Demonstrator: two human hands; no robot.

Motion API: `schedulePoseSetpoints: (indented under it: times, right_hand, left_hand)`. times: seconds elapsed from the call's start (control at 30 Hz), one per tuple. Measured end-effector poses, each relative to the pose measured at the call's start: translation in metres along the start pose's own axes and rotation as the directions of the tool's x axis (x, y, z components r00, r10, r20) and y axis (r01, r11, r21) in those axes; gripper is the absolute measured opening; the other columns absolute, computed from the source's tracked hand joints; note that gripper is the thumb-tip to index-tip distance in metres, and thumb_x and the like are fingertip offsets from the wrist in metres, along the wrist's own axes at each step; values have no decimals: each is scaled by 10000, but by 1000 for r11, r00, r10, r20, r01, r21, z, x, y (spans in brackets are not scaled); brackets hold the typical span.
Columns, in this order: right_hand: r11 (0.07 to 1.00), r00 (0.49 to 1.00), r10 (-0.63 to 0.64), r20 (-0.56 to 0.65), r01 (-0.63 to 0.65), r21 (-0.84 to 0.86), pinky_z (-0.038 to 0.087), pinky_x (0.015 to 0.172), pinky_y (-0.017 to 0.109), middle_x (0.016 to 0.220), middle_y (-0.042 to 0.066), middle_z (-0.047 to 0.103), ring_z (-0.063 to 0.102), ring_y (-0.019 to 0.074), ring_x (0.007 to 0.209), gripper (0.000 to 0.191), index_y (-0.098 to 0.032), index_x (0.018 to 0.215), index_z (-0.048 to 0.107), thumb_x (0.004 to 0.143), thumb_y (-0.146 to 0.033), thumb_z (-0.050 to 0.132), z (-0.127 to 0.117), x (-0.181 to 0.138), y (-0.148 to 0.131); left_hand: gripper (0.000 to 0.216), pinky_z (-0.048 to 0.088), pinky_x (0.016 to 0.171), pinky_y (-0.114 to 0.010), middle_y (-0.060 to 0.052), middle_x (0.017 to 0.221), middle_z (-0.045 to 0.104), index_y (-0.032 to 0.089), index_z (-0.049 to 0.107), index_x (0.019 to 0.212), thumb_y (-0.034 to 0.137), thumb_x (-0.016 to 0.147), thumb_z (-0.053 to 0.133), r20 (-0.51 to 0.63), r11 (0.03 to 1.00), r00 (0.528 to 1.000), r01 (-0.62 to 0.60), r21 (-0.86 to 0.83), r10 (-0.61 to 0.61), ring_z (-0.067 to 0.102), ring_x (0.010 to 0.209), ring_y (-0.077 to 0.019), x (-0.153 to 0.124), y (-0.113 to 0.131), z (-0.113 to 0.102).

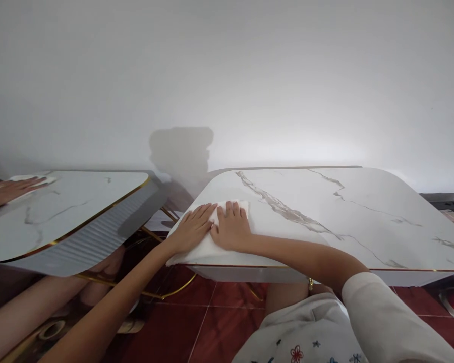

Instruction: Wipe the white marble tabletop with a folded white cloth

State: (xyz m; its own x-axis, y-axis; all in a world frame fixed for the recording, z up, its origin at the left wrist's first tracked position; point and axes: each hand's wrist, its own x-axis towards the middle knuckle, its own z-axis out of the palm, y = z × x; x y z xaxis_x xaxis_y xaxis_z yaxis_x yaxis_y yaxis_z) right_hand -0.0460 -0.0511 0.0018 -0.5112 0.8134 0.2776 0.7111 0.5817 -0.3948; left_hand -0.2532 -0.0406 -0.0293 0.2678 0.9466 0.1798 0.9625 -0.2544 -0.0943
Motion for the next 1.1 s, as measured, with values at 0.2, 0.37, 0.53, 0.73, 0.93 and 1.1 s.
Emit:
schedulePoseSetpoints:
  times: [0.2,0.37,0.53,0.73,0.93,1.1]
  right_hand:
    - [996,997,58,-43,-61,-66,264,1165,480,1581,202,354,286,342,1471,599,-81,1495,400,988,-399,371,5,52,28]
    - [987,987,118,-105,-128,-102,282,1148,499,1569,214,369,305,348,1459,601,-68,1498,393,995,-394,344,13,94,48]
    - [984,986,119,-116,-133,-120,283,1141,528,1572,218,363,310,360,1454,604,-60,1495,397,991,-385,326,19,129,61]
    - [990,993,87,-81,-95,-108,282,1150,496,1581,186,365,306,338,1463,604,-102,1503,409,981,-398,340,19,165,82]
    - [992,995,99,-9,-100,-75,258,1163,471,1603,155,333,275,318,1480,598,-139,1523,379,984,-396,340,17,190,102]
    - [989,993,117,-7,-117,-89,258,1160,467,1606,161,323,273,308,1478,584,-144,1526,370,999,-393,319,9,192,125]
  left_hand:
    - [574,277,1145,-599,-87,1580,386,248,311,1549,305,986,221,25,999,1000,14,-40,-13,335,1458,-284,70,-12,2]
    - [543,293,1167,-511,-93,1542,444,231,415,1490,305,975,263,-56,990,998,-36,-139,28,380,1428,-246,126,-25,9]
    - [529,298,1177,-462,-93,1516,469,193,445,1453,314,970,269,-94,978,993,-86,-192,69,401,1404,-225,162,-45,17]
    - [516,337,1152,-439,-88,1487,498,189,447,1442,289,975,252,-119,980,993,-49,-192,26,431,1373,-216,187,-58,25]
    - [503,379,1113,-407,-96,1472,511,194,451,1441,278,970,295,-134,989,991,-7,-146,-13,452,1354,-225,211,-53,27]
    - [514,354,1130,-426,-102,1488,497,175,457,1447,259,963,305,-98,980,991,70,-185,-89,442,1363,-242,231,-29,25]
